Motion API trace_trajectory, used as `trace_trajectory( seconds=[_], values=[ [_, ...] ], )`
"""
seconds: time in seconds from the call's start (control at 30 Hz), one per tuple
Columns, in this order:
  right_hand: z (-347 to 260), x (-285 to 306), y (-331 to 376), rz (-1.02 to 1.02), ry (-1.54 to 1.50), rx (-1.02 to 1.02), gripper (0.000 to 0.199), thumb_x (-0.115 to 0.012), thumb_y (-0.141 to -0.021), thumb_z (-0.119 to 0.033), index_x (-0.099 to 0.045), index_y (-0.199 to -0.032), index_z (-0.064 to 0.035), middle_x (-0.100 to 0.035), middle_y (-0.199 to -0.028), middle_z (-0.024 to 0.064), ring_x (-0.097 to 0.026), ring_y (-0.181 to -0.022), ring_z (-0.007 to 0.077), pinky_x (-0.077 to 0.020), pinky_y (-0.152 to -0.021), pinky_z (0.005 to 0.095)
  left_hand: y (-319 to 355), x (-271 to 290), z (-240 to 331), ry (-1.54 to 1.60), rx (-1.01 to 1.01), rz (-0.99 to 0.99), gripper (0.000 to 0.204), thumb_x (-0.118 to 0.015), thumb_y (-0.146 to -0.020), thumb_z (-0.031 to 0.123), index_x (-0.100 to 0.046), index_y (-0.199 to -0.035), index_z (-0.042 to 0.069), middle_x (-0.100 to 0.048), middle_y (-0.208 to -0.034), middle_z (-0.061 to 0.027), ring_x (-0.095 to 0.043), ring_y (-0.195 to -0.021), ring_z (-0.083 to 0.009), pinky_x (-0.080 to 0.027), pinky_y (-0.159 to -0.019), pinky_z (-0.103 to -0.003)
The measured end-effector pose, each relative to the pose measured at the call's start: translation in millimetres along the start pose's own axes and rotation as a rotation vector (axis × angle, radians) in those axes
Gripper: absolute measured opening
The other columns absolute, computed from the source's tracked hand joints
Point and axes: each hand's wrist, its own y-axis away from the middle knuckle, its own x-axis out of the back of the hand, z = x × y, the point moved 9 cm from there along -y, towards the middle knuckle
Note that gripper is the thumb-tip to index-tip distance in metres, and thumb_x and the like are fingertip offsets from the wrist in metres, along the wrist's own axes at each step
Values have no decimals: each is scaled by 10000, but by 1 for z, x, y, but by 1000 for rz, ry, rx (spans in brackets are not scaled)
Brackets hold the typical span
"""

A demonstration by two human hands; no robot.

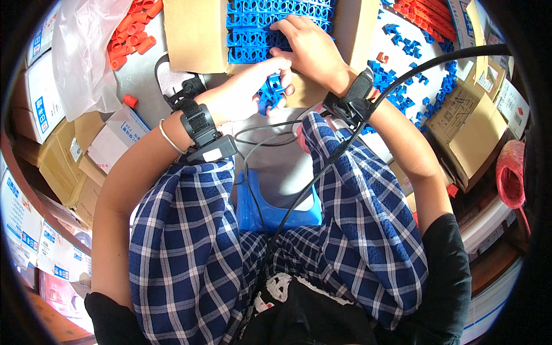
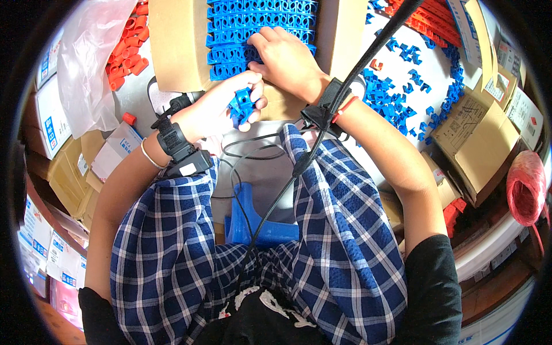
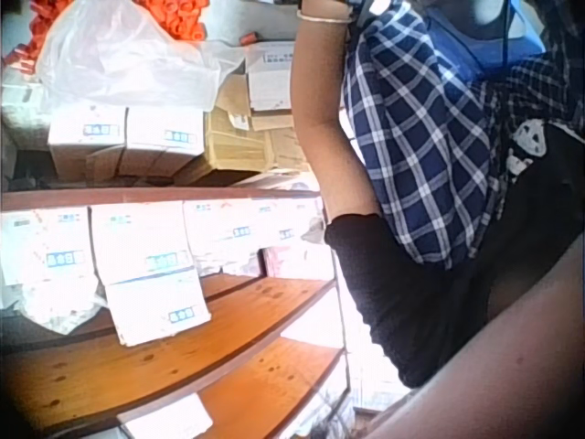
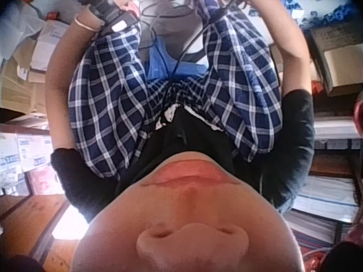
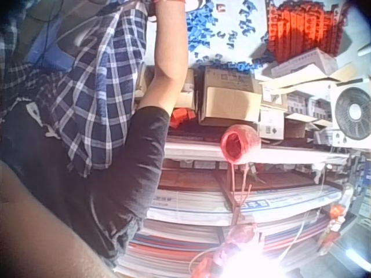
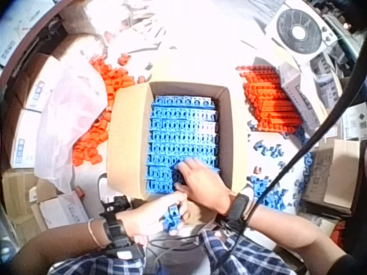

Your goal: The person sits and assembles small blue and red plastic components by hand, inserting pieces into a grid and connecting them to form a larger assembly.

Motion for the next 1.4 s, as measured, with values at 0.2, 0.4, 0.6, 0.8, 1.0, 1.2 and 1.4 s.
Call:
trace_trajectory(
  seconds=[0.2,0.4,0.6,0.8,1.0,1.2,1.4],
  values=[
    [15,11,5,-2,36,-6,370,-712,-755,-246,-598,-1043,-44,-585,-931,120,-573,-930,305,-485,-836,402,0,-1,-1,-4,24,-2,333,-472,-959,383,-504,-762,116,-542,-757,-37,-557,-568,-155,-408,-441,-268],
    [25,6,9,-83,20,-41,362,-714,-753,-253,-605,-1024,-40,-589,-930,118,-576,-919,310,-486,-835,403,0,-1,-1,-23,18,9,339,-468,-960,381,-495,-753,113,-538,-755,-36,-555,-569,-154,-410,-445,-267],
    [25,6,9,-100,-23,-43,371,-724,-748,-251,-599,-1026,-40,-593,-940,120,-583,-926,313,-488,-836,402,1,0,-1,-19,19,9,340,-464,-963,384,-495,-759,115,-540,-755,-35,-556,-574,-153,-409,-446,-264],
    [33,10,16,-106,46,-82,379,-734,-746,-249,-583,-1030,-50,-601,-954,108,-587,-939,304,-500,-829,399,1,-1,-1,-1,21,-7,335,-462,-966,390,-500,-772,120,-537,-745,-30,-555,-574,-152,-406,-445,-265],
    [35,8,15,-128,41,-91,357,-733,-747,-249,-587,-1008,-53,-600,-957,104,-592,-941,297,-506,-822,395,0,0,-1,-18,15,3,336,-458,-967,385,-499,-769,117,-535,-747,-32,-553,-573,-150,-405,-444,-265],
    [33,10,15,-143,51,-102,347,-729,-752,-246,-586,-1004,-56,-601,-961,95,-591,-950,292,-509,-822,397,1,-2,0,-8,12,-10,336,-458,-966,379,-498,-764,114,-532,-747,-36,-547,-570,-149,-404,-440,-264],
    [30,16,15,-121,84,-101,353,-728,-751,-269,-590,-1008,-70,-604,-950,78,-590,-957,274,-505,-818,399,0,-1,0,-12,19,-21,335,-455,-967,374,-497,-763,112,-528,-746,-35,-545,-570,-149,-403,-440,-265]
  ],
)
